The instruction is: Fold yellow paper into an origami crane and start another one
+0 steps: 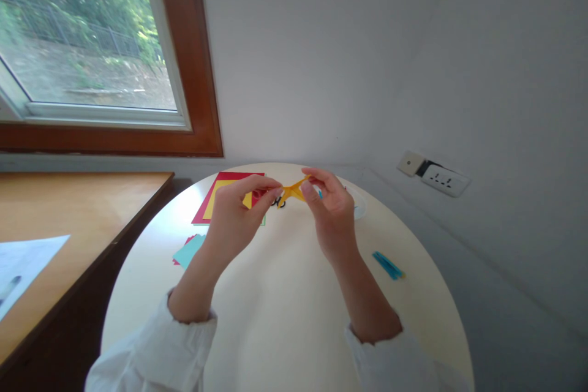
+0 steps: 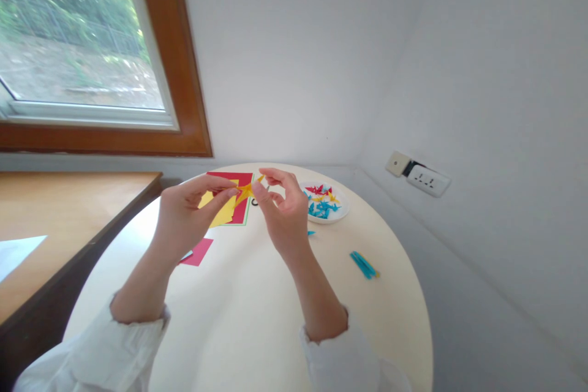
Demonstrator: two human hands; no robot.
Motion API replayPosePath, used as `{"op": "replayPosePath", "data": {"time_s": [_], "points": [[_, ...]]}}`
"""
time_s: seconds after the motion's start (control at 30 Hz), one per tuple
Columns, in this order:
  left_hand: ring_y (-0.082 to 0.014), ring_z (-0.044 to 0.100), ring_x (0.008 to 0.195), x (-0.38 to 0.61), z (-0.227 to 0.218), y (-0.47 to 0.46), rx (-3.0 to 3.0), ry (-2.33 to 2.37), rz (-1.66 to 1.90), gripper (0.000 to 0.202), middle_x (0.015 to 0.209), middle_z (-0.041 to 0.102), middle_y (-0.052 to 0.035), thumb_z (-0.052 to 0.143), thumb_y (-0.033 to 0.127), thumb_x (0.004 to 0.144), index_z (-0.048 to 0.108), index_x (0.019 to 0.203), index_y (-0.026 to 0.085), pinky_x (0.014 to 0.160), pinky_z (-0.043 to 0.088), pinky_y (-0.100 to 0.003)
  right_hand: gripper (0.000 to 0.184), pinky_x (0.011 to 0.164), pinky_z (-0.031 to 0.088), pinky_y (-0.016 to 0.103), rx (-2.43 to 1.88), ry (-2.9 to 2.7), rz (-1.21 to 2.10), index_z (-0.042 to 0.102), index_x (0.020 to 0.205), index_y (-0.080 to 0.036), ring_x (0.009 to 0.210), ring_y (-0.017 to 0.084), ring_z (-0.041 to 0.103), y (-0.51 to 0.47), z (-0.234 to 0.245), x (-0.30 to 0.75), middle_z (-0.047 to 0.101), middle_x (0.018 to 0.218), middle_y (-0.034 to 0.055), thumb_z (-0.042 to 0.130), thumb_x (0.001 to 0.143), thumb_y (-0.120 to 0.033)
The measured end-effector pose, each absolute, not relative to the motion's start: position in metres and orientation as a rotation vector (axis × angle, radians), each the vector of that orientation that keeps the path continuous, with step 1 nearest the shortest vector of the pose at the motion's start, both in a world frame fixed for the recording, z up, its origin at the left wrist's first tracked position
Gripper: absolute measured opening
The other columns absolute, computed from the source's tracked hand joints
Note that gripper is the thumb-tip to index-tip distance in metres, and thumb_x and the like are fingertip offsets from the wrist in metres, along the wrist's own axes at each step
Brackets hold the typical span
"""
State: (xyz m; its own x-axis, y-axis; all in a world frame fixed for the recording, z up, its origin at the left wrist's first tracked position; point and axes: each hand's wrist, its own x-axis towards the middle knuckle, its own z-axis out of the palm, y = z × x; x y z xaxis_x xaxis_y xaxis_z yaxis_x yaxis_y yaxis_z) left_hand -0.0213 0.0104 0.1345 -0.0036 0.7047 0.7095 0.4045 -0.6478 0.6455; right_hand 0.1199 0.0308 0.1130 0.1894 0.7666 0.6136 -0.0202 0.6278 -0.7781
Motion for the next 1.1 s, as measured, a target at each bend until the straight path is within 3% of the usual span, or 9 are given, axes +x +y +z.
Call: {"op": "replayPosePath", "data": {"time_s": [0.1, 0.27, 0.4, 0.57, 0.67, 0.97, 1.1], "points": [[-0.0128, 0.060, 0.062, -0.020, 0.136, 0.009, 1.881, 1.176, 1.663, 0.008, 0.066, 0.069, -0.0009, 0.063, 0.019, 0.072, 0.070, 0.069, 0.017, 0.057, 0.047, -0.022, 0.040, 0.076, 0.053, 0.031, -0.667, -1.324, 0.746, 0.060, 0.097, -0.023, 0.100, 0.019, 0.058, 0.030, 0.114, 0.120, 0.062, 0.105, 0.0056, 0.074, 0.064, -0.040], [-0.0121, 0.060, 0.059, -0.020, 0.137, 0.008, 1.809, 1.181, 1.574, 0.008, 0.061, 0.069, -0.0004, 0.065, 0.019, 0.070, 0.071, 0.065, 0.017, 0.052, 0.046, -0.020, 0.044, 0.075, 0.054, 0.032, -0.645, -1.364, 1.027, 0.055, 0.100, -0.024, 0.085, 0.016, 0.064, 0.026, 0.116, 0.119, 0.065, 0.092, 0.0015, 0.075, 0.063, -0.037], [-0.0106, 0.058, 0.056, -0.020, 0.138, 0.009, 1.790, 1.138, 1.549, 0.009, 0.060, 0.068, 0.0003, 0.066, 0.019, 0.070, 0.071, 0.064, 0.018, 0.047, 0.044, -0.019, 0.034, 0.074, 0.053, 0.029, -0.588, -1.349, 1.112, 0.057, 0.095, -0.024, 0.076, 0.013, 0.063, 0.027, 0.115, 0.122, 0.066, 0.085, -0.0004, 0.073, 0.066, -0.031], [-0.0114, 0.061, 0.060, -0.022, 0.136, 0.011, 1.800, 1.013, 1.530, 0.006, 0.063, 0.068, 0.0002, 0.068, 0.021, 0.071, 0.070, 0.067, 0.017, 0.050, 0.046, -0.019, 0.014, 0.071, 0.051, 0.025, -0.546, -1.393, 1.063, 0.058, 0.074, -0.021, 0.077, 0.011, 0.061, 0.031, 0.111, 0.125, 0.064, 0.080, -0.0006, 0.070, 0.068, -0.023], [-0.0123, 0.063, 0.064, -0.023, 0.136, 0.012, 1.824, 0.988, 1.507, 0.004, 0.065, 0.068, -0.0001, 0.068, 0.020, 0.071, 0.070, 0.070, 0.017, 0.054, 0.048, -0.019, 0.016, 0.069, 0.050, 0.024, -0.567, -1.437, 1.030, 0.053, 0.066, -0.019, 0.079, 0.011, 0.061, 0.030, 0.112, 0.127, 0.064, 0.085, 0.0013, 0.069, 0.067, -0.022], [-0.0124, 0.062, 0.064, -0.024, 0.137, 0.011, 1.788, 0.908, 1.527, 0.001, 0.065, 0.067, -0.0003, 0.070, 0.017, 0.069, 0.070, 0.069, 0.016, 0.055, 0.049, -0.020, 0.021, 0.069, 0.052, 0.026, -0.583, -1.523, 0.947, 0.057, 0.071, -0.020, 0.076, 0.012, 0.062, 0.026, 0.115, 0.129, 0.065, 0.081, 0.0014, 0.070, 0.070, -0.036], [-0.0124, 0.062, 0.064, -0.022, 0.138, 0.009, 1.760, 0.891, 1.504, 0.003, 0.065, 0.067, -0.0007, 0.071, 0.019, 0.069, 0.070, 0.069, 0.016, 0.054, 0.048, -0.020, 0.017, 0.068, 0.052, 0.025, -0.591, -1.520, 0.888, 0.060, 0.073, -0.020, 0.074, 0.012, 0.062, 0.026, 0.115, 0.129, 0.066, 0.079, 0.0012, 0.067, 0.074, -0.036]]}}
